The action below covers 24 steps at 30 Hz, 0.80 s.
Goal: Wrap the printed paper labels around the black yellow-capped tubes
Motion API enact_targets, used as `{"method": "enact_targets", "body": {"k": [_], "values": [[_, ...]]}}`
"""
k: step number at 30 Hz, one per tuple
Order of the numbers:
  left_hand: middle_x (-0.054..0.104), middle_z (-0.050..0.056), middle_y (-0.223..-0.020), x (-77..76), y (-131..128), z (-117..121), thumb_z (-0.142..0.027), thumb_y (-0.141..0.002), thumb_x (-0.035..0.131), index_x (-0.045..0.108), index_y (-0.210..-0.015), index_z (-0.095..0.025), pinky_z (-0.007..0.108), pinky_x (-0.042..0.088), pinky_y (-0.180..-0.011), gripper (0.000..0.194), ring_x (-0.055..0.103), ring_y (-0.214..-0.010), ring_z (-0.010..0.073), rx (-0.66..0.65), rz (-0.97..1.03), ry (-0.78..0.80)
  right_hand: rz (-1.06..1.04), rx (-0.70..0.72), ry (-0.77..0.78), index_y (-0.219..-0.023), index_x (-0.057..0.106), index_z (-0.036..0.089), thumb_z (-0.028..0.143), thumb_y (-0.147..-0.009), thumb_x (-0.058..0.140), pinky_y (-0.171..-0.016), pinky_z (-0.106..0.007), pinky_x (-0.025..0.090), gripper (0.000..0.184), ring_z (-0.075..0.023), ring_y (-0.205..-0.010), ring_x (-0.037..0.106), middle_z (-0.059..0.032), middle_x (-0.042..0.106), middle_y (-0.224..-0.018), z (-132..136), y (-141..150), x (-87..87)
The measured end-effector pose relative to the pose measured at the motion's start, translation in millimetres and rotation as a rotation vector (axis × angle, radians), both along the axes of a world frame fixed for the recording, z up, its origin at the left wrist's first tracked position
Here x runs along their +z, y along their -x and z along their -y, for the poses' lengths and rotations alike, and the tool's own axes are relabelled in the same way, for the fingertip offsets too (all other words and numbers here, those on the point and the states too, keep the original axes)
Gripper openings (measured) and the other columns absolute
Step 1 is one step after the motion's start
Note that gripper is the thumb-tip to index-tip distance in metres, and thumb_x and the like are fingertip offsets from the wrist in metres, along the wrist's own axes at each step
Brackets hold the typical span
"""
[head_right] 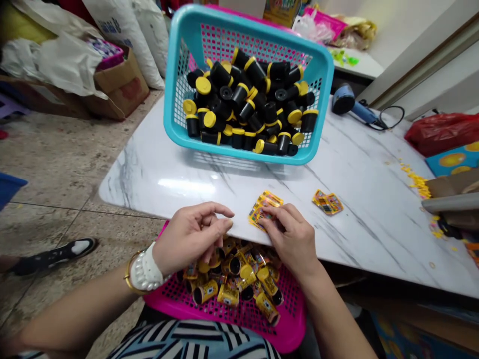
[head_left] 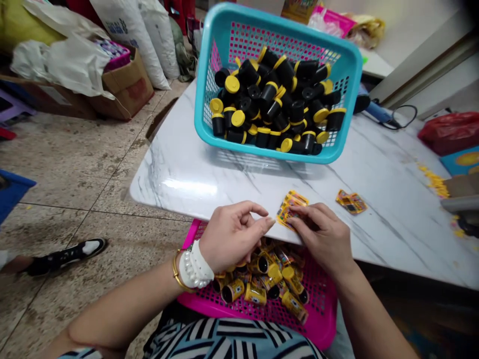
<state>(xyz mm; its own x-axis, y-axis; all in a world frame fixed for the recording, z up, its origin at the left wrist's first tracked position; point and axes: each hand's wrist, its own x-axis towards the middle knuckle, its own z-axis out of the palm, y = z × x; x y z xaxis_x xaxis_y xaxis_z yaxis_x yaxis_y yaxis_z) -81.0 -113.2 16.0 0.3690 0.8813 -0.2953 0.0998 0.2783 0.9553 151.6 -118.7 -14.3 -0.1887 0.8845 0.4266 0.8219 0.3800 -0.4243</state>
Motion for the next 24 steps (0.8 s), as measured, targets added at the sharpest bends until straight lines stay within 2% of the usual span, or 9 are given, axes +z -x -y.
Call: {"method": "enact_targets", "body": {"k": [5,9,12,14,17,18,20,22,24], "values": [[0.064,-0.001,-0.056,-1.4,-15.0,-18.9,-0.044,-0.088,0.065,0.068,-0.1,-0.015,0.018,0.039,-0.042,0.032,0.054,-0.039,0.0081,0.008,-0.056,-0.121,-0.006,-0.008,-0.014,-0.081,0.071,0.021,0.023,-0.091,0.066,-0.062,-0.028,0.052,0.011,-0.0146,-0.064,0.064,-0.0014,0.069,-0.074,-4.7,1.7,-1.8],[0.069,0.003,-0.072,-3.4,-29.7,-24.7,-0.047,-0.082,0.072,0.071,-0.101,-0.014,0.019,0.04,-0.046,0.038,0.055,-0.048,0.0087,0.055,-0.057,-0.193,-0.033,-0.086,-0.146,-0.087,0.071,0.02,0.022,-0.091,0.067,-0.055,-0.026,0.046,0.006,-0.0124,-0.057,0.054,0.0016,0.059,-0.065,-0.6,10.6,5.1],[0.07,0.003,-0.078,-3.2,-35.5,-31.0,-0.044,-0.082,0.072,0.074,-0.093,-0.015,0.019,0.04,-0.049,0.032,0.054,-0.053,0.0084,0.028,0.016,-0.224,-0.12,-0.098,-0.219,-0.087,0.071,0.021,0.021,-0.09,0.069,-0.057,-0.027,0.045,0.003,-0.0128,-0.058,0.052,0.0019,0.057,-0.066,3.1,20.1,15.6],[0.065,0.001,-0.066,-2.3,-34.5,-37.5,-0.038,-0.086,0.067,0.073,-0.082,-0.014,0.019,0.04,-0.05,0.025,0.052,-0.051,0.0081,-0.002,0.047,-0.205,-0.219,-0.099,-0.161,-0.095,0.071,0.022,0.025,-0.088,0.072,-0.06,-0.028,0.048,0.007,-0.0138,-0.064,0.055,-0.0009,0.063,-0.078,1.3,23.6,21.2],[0.054,-0.003,-0.05,-0.2,-28.5,-48.2,-0.033,-0.087,0.064,0.071,-0.075,-0.014,0.02,0.037,-0.049,0.023,0.047,-0.046,0.0086,-0.048,0.018,-0.181,-0.49,-0.072,0.161,-0.116,0.066,0.02,0.037,-0.087,0.072,-0.059,-0.028,0.051,0.034,-0.0152,-0.069,0.061,-0.006,0.069,-0.097,-9.2,23.4,25.8],[0.053,-0.003,-0.049,0.5,-26.5,-51.2,-0.034,-0.087,0.065,0.071,-0.075,-0.015,0.02,0.036,-0.049,0.024,0.047,-0.045,0.0087,-0.069,0.003,-0.183,-0.573,-0.042,0.297,-0.115,0.067,0.019,0.04,-0.087,0.071,-0.056,-0.027,0.051,0.035,-0.0151,-0.067,0.062,-0.0061,0.07,-0.093,-13.7,23.1,26.8],[0.052,-0.003,-0.047,1.5,-24.1,-54.7,-0.035,-0.088,0.064,0.07,-0.073,-0.015,0.02,0.034,-0.047,0.026,0.045,-0.044,0.0087,-0.076,-0.017,-0.192,-0.655,-0.006,0.449,-0.094,0.07,0.017,0.045,-0.088,0.069,-0.05,-0.024,0.047,0.029,-0.0131,-0.057,0.058,-0.0026,0.068,-0.074,-21.8,24.4,28.9],[0.049,-0.005,-0.047,1.9,-23.2,-53.8,-0.038,-0.088,0.064,0.068,-0.075,-0.016,0.02,0.031,-0.045,0.026,0.043,-0.043,0.0084,0.032,-0.01,-0.203,-0.628,-0.064,0.382,-0.074,0.067,0.017,0.045,-0.088,0.068,-0.047,-0.022,0.043,0.032,-0.0109,-0.051,0.052,0.0006,0.062,-0.06,-26.7,29.2,31.4],[0.047,-0.006,-0.049,2.0,-23.1,-47.8,-0.043,-0.088,0.064,0.065,-0.077,-0.016,0.019,0.028,-0.043,0.029,0.041,-0.042,0.0076,0.199,0.044,-0.221,-0.573,-0.158,0.21,-0.068,0.066,0.017,0.043,-0.089,0.067,-0.047,-0.022,0.042,0.034,-0.0105,-0.05,0.051,0.0017,0.06,-0.056,-27.9,35.9,33.4]]}}
